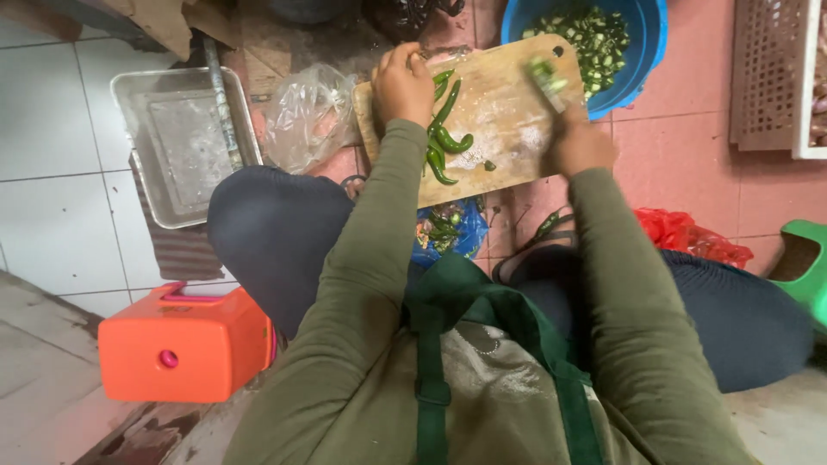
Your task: The person is chopping green chilies on a wooden cutting board using a knife.
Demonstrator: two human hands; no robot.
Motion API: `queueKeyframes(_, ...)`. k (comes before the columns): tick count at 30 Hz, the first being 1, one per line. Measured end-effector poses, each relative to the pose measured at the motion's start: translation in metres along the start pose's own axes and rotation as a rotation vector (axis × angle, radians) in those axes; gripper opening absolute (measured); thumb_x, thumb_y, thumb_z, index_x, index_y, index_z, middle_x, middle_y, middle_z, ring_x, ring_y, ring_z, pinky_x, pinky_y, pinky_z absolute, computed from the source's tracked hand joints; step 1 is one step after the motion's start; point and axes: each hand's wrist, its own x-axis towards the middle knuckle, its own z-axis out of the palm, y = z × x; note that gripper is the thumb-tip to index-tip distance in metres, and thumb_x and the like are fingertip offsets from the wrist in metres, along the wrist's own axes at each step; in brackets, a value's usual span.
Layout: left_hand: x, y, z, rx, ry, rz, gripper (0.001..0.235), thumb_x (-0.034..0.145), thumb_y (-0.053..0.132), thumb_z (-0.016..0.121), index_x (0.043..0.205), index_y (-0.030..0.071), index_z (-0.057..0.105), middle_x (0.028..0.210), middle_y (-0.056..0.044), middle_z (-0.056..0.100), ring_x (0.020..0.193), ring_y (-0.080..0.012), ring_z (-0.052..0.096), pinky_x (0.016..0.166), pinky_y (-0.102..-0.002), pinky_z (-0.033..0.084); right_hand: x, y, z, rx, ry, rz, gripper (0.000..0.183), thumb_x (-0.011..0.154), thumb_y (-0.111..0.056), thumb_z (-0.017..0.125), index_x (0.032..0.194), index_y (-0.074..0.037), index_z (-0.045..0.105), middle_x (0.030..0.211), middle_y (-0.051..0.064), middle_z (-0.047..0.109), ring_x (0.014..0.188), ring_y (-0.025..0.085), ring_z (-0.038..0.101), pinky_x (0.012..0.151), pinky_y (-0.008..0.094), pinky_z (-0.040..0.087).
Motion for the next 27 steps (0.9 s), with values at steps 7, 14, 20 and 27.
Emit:
queueKeyframes(7, -0.002, -0.017, -0.003, 0.424, -0.43, -0.083, 0.029, 0.088, 0.033, 0.072, 0.116, 0.023, 0.075, 0.116, -0.006, 0.069, 0.109, -0.0288, 0.062, 0.094, -0.047, 0.053, 0.029, 0.034, -0.029, 0.071, 0.291, 0.033, 0.013, 0.101, -0.017, 0.059, 0.109, -0.007, 0.056, 0.091, 0.022, 0.073, 0.076, 0.049, 0.069, 0.062, 0.059, 0.052)
queueKeyframes(14, 0.01, -0.025, 0.0, 0.466, -0.577, -0.082, 0.029, 0.083, 0.008, 0.069, 0.111, 0.004, 0.071, 0.106, -0.02, 0.073, 0.1, -0.0383, 0.07, 0.088, -0.051, 0.057, 0.004, -0.024, -0.069, 0.5, 0.381, -0.206, 0.023, 0.091, -0.009, 0.074, 0.11, 0.003, 0.066, 0.093, 0.021, 0.074, 0.077, 0.037, 0.071, 0.067, 0.046, 0.056)
queueKeyframes(20, 0.014, 0.012, -0.017, 0.067, -0.38, -0.141, 0.054, 0.092, 0.002, 0.065, 0.141, 0.02, 0.049, 0.117, -0.01, 0.072, 0.094, -0.0247, 0.074, 0.082, -0.042, 0.065, -0.035, -0.026, -0.151, 0.919, 0.365, -0.254, 0.045, 0.101, 0.006, 0.069, 0.142, 0.016, 0.052, 0.106, 0.025, 0.072, 0.084, 0.025, 0.071, 0.072, 0.032, 0.065)
queueKeyframes(27, -0.012, 0.114, -0.102, -0.966, -0.574, 0.123, 0.026, 0.087, -0.004, 0.07, 0.108, 0.011, 0.065, 0.11, -0.009, 0.073, 0.104, -0.0237, 0.071, 0.098, -0.039, 0.061, -0.121, -0.078, -0.207, 1.449, 0.231, -0.155, 0.008, 0.1, -0.002, 0.058, 0.106, -0.006, 0.058, 0.084, 0.001, 0.058, 0.063, 0.01, 0.055, 0.061, 0.024, 0.051)
